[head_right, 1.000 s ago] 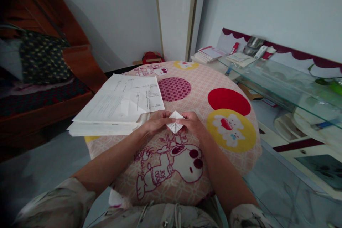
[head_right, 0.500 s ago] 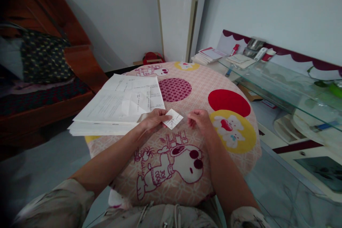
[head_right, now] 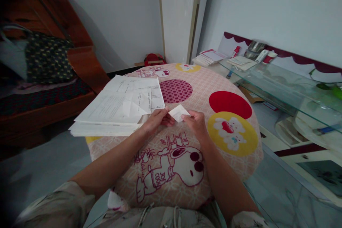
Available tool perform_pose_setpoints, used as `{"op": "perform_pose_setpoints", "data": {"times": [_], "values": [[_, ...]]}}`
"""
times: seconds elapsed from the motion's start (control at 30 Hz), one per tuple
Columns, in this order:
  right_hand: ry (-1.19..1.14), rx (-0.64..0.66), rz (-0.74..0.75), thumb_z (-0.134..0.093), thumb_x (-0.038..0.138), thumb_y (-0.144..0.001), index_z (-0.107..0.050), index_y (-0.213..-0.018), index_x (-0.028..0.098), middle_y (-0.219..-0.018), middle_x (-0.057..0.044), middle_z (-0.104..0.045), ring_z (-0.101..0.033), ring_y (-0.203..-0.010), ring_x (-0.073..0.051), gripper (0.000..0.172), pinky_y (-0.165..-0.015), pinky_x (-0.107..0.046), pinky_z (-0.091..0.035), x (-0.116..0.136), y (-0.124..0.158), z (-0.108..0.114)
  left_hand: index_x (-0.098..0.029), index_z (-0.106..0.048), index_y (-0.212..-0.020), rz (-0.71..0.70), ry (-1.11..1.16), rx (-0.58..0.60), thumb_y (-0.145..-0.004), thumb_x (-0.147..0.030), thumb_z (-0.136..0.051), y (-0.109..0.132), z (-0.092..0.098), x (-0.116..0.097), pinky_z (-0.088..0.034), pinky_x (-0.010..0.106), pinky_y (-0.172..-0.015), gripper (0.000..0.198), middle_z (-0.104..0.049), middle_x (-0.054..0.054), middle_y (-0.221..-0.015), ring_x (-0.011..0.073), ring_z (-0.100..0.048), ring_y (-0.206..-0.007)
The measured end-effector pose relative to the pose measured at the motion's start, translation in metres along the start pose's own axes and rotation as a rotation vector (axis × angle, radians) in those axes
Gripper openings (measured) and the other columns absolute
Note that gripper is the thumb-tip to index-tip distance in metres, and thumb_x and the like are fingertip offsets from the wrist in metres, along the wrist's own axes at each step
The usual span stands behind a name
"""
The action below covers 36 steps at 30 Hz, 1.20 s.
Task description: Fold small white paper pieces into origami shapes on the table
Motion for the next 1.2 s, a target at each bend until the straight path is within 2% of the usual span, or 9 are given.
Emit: {"op": "perform_pose_setpoints", "data": {"times": [0.1, 0.23, 0.37, 0.6, 0.73, 0.93, 1.1, 1.2], "values": [[-0.185, -0.017, -0.21, -0.073, 0.036, -0.068, -0.075, -0.08, 0.014, -0.066, -0.005, -0.072, -0.062, -0.051, -0.017, 0.025, -0.051, -0.03, -0.053, -0.004, 0.0, -0.001, -0.009, -0.069, -0.088, -0.096, 0.005, 0.003, -0.081, -0.061, -0.066, -0.002, -0.001, -0.001, -0.057, 0.029, -0.07, 0.052, -0.073, 0.011, -0.078, 0.0168, -0.069, -0.07], [-0.259, 0.079, -0.302, -0.076, 0.036, -0.061, -0.072, -0.07, 0.014, -0.058, -0.005, -0.068, -0.06, -0.046, -0.016, 0.023, -0.046, -0.028, -0.052, -0.001, 0.002, -0.008, -0.01, -0.071, -0.084, -0.107, -0.063, 0.061, -0.07, -0.04, -0.082, -0.002, -0.004, 0.0, -0.055, 0.025, -0.064, 0.036, -0.072, 0.007, -0.076, 0.0131, -0.066, -0.065], [-0.254, 0.148, -0.303, -0.076, 0.04, -0.063, -0.072, -0.071, 0.015, -0.06, -0.006, -0.069, -0.061, -0.05, -0.018, 0.027, -0.046, -0.029, -0.052, 0.002, 0.005, -0.014, -0.009, -0.07, -0.077, -0.082, -0.098, 0.028, -0.072, -0.028, -0.078, 0.0, -0.004, 0.002, -0.051, 0.023, -0.057, 0.021, -0.071, 0.006, -0.07, 0.0111, -0.062, -0.056], [-0.277, 0.145, -0.289, -0.076, 0.038, -0.066, -0.075, -0.079, 0.014, -0.069, -0.007, -0.073, -0.063, -0.056, -0.019, 0.027, -0.047, -0.03, -0.053, 0.001, 0.007, -0.016, -0.008, -0.069, -0.075, -0.089, -0.113, -0.003, -0.074, -0.022, -0.075, 0.003, -0.004, 0.002, -0.049, 0.021, -0.051, 0.015, -0.07, 0.005, -0.066, 0.0102, -0.061, -0.051], [-0.333, 0.169, -0.288, -0.075, 0.036, -0.067, -0.076, -0.081, 0.014, -0.074, -0.008, -0.075, -0.064, -0.057, -0.018, 0.026, -0.05, -0.03, -0.055, -0.001, 0.007, -0.013, -0.008, -0.068, -0.076, -0.055, -0.073, -0.02, -0.073, -0.018, -0.074, 0.005, -0.003, 0.0, -0.052, 0.022, -0.053, 0.011, -0.07, 0.005, -0.067, 0.0103, -0.063, -0.052], [-0.41, 0.169, -0.299, -0.076, 0.033, -0.065, -0.078, -0.088, 0.016, -0.083, -0.007, -0.077, -0.067, -0.062, -0.018, 0.029, -0.054, -0.03, -0.056, -0.006, 0.005, -0.009, -0.01, -0.068, -0.081, -0.044, 0.032, -0.041, -0.067, -0.014, -0.077, 0.006, -0.002, -0.003, -0.055, 0.022, -0.056, 0.016, -0.072, 0.003, -0.073, 0.01, -0.065, -0.056], [-0.402, 0.136, -0.25, -0.074, 0.03, -0.067, -0.079, -0.082, 0.02, -0.08, -0.005, -0.077, -0.069, -0.068, -0.02, 0.019, -0.061, -0.034, -0.058, -0.007, 0.004, -0.007, -0.011, -0.069, -0.076, -0.043, 0.023, -0.059, -0.066, -0.01, -0.07, 0.007, -0.001, -0.006, -0.057, 0.022, -0.06, 0.01, -0.07, 0.003, -0.069, 0.0104, -0.066, -0.057], [-0.37, 0.131, -0.193, -0.07, 0.027, -0.068, -0.079, -0.078, 0.022, -0.077, -0.004, -0.076, -0.069, -0.068, -0.02, 0.014, -0.063, -0.034, -0.058, -0.003, 0.005, -0.008, -0.01, -0.07, -0.078, -0.057, 0.035, -0.04, -0.07, -0.015, -0.068, 0.008, 0.0, -0.007, -0.058, 0.024, -0.062, 0.01, -0.071, 0.004, -0.069, 0.0125, -0.067, -0.058]]}}
Point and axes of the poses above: each hand's wrist, its own y-axis away from the middle knuckle, its own z-axis out of the back of the hand, x = y × z, the point moved 2 cm from there along -y, towards the middle knuckle
